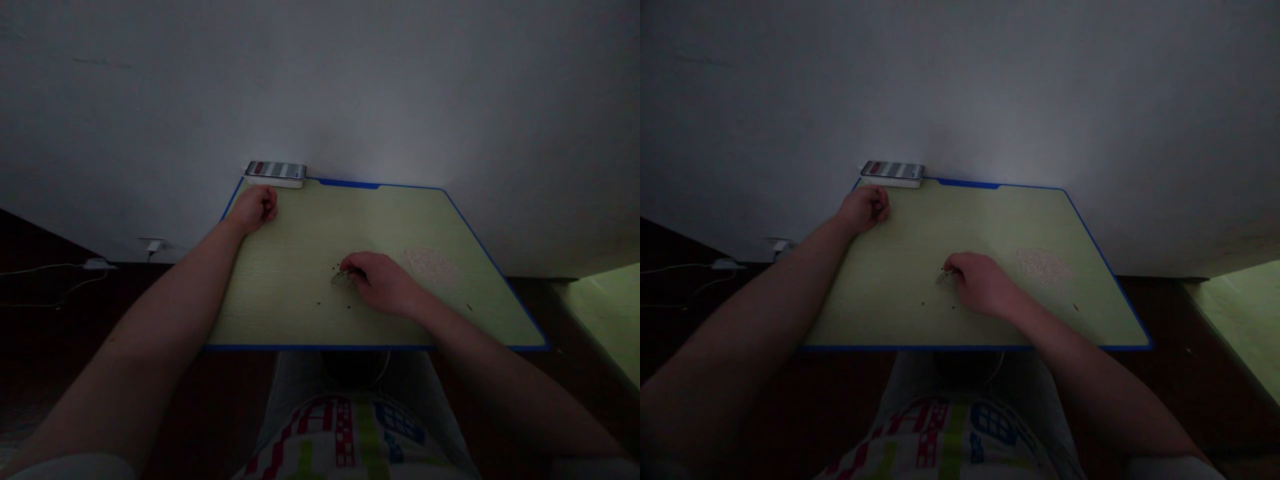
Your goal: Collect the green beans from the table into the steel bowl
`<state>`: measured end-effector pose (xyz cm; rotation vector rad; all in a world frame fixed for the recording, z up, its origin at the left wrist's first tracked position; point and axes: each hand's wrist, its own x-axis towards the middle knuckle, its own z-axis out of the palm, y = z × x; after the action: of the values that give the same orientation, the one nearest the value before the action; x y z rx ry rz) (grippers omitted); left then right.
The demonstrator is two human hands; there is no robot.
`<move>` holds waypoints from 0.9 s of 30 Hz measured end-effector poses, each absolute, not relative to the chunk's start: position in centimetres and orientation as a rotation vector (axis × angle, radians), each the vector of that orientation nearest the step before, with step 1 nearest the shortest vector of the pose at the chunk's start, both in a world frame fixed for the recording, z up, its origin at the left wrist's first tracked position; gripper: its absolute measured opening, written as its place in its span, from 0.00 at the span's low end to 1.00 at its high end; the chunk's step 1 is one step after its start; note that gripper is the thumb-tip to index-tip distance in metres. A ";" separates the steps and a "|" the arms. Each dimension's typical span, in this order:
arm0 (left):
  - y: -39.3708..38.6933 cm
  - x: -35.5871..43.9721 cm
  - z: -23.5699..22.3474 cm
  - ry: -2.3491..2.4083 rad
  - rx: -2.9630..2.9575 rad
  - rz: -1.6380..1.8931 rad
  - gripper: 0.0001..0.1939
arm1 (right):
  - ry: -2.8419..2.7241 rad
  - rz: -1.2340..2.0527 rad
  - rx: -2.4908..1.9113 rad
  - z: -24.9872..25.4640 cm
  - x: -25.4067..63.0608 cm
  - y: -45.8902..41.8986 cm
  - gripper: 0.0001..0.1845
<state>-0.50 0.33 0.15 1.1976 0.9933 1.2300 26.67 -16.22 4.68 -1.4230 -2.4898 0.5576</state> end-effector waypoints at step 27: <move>0.4 -0.5 0.1 0.985 1.191 1.259 0.03 | -2.485 0.966 -1.472 5.0 28.7 -22.6 0.14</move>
<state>-0.49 0.38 0.12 1.1905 0.9853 1.2595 28.65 -22.65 5.02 -1.4722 -2.4848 0.9663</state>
